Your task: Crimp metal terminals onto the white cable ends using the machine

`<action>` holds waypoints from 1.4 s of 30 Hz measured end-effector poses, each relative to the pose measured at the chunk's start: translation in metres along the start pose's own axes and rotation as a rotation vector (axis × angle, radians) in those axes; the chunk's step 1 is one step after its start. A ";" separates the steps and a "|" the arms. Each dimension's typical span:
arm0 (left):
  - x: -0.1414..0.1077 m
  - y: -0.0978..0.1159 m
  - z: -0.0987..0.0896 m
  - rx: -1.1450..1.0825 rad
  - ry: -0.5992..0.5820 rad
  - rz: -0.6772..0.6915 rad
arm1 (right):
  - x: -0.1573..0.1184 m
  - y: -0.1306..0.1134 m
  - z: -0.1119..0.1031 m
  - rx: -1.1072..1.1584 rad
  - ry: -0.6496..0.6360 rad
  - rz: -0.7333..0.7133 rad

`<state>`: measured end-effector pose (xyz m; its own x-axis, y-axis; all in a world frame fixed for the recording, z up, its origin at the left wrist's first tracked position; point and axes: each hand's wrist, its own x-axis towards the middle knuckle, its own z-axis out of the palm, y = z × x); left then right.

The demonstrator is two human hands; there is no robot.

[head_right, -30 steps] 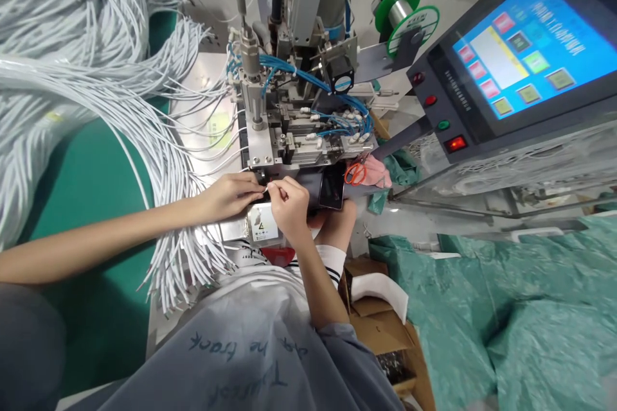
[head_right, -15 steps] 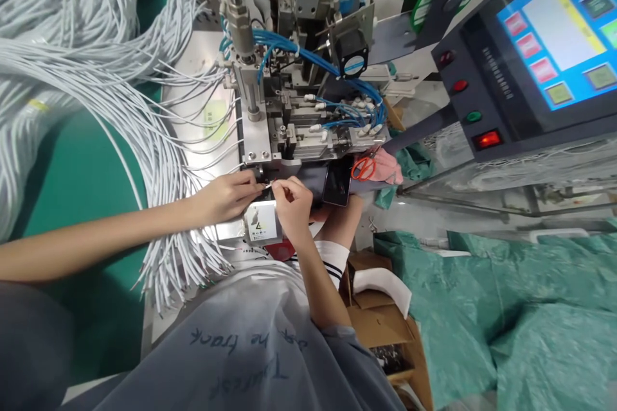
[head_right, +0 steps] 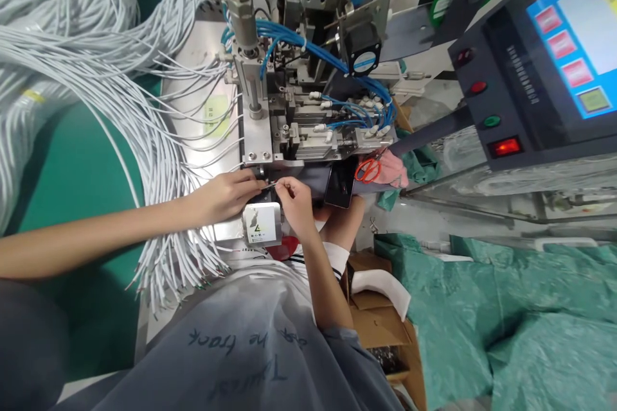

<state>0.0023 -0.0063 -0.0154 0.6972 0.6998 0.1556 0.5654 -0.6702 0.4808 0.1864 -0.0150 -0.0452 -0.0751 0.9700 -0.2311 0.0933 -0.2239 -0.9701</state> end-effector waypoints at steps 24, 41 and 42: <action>0.001 0.000 -0.001 0.358 -0.073 0.059 | 0.008 -0.008 0.001 0.054 -0.001 0.078; -0.001 0.018 -0.032 0.438 -0.161 -0.061 | 0.012 0.011 0.002 -0.101 -0.137 -0.034; -0.001 0.020 -0.034 0.455 -0.166 -0.083 | 0.013 0.012 0.002 -0.116 -0.128 -0.046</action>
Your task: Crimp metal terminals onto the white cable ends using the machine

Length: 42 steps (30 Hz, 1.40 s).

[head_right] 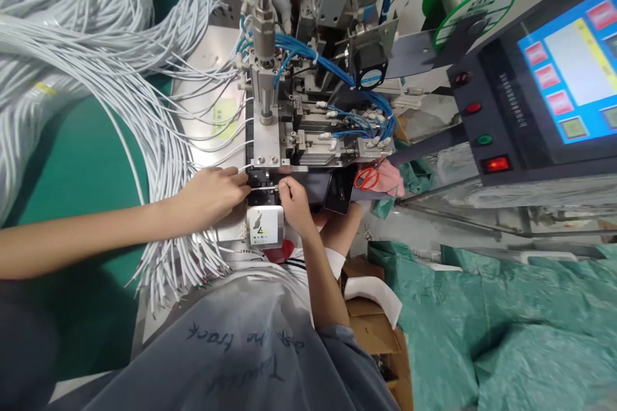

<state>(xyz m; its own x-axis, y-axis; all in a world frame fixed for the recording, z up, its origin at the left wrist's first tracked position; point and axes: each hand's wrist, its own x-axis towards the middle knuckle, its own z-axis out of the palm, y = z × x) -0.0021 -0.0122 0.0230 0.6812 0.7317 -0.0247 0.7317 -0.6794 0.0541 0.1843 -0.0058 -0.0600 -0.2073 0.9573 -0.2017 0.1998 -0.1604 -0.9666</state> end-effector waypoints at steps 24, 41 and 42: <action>-0.004 0.002 -0.001 -0.007 0.141 -0.004 | -0.102 -0.042 0.093 -0.808 -0.035 -0.121; 0.006 -0.013 0.009 -0.779 0.467 0.147 | -0.044 -0.061 0.028 0.289 0.371 -0.103; 0.006 -0.014 0.009 -0.781 0.488 0.161 | -0.044 -0.059 0.029 0.337 0.393 -0.112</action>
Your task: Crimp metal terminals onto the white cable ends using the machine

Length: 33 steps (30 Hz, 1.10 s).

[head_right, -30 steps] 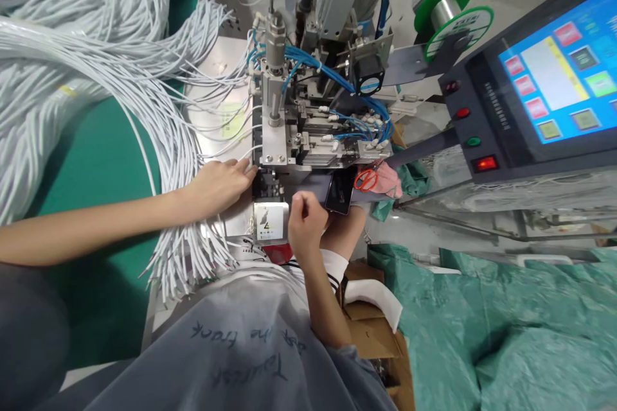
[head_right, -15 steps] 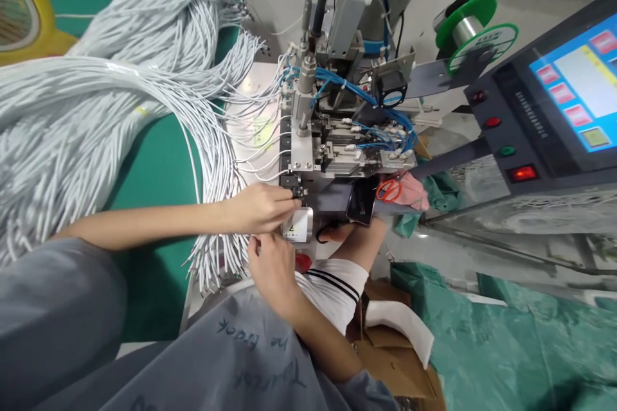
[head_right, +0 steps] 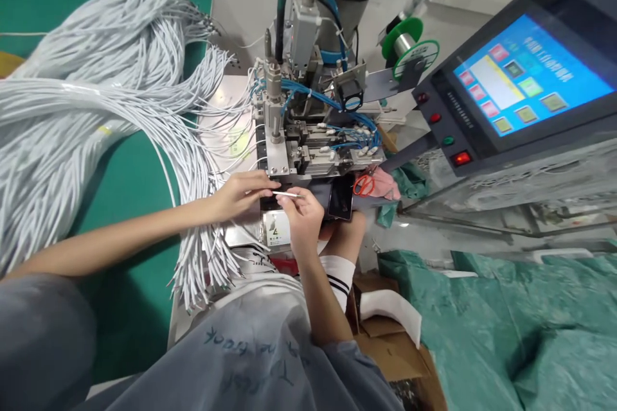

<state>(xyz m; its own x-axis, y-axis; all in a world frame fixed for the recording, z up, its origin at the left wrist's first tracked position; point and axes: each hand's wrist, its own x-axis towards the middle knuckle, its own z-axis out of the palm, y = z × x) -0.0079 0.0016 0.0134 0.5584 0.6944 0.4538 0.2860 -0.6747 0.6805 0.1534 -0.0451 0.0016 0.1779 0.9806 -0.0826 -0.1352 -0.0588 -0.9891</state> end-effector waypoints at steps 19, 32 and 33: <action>-0.001 0.020 0.000 -0.045 -0.025 0.057 | -0.012 -0.041 -0.011 -0.464 -0.019 -0.289; -0.005 0.018 0.007 -0.056 -0.034 0.032 | -0.016 0.002 -0.004 -0.144 0.049 -0.110; -0.005 0.018 0.006 -0.056 -0.037 0.032 | -0.016 0.004 -0.003 -0.128 0.056 -0.112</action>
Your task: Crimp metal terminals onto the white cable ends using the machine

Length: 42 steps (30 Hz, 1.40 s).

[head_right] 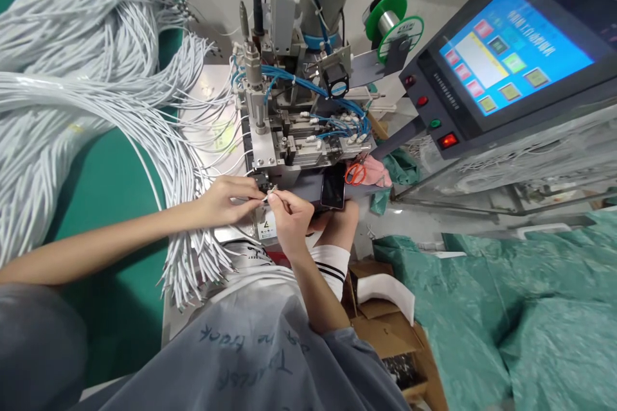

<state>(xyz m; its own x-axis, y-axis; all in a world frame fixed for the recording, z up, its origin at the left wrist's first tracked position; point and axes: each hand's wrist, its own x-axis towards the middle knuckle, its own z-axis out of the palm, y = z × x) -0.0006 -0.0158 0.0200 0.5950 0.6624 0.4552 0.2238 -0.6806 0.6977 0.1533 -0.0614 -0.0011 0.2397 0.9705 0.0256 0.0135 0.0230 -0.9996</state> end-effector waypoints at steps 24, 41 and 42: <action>0.002 -0.011 -0.004 0.749 -0.182 0.314 | 0.030 0.001 -0.024 -0.439 -0.305 -0.196; -0.002 -0.023 0.003 0.471 -0.369 -0.091 | 0.040 0.037 -0.012 -0.184 -0.169 -0.055; -0.001 -0.024 0.003 0.513 -0.390 -0.097 | 0.042 0.041 -0.011 -0.152 -0.152 -0.010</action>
<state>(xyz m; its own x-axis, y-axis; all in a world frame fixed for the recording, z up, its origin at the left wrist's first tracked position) -0.0040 -0.0010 0.0012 0.7687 0.6314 0.1016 0.5732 -0.7507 0.3286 0.1749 -0.0228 -0.0408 0.0897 0.9957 0.0224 0.1642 0.0074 -0.9864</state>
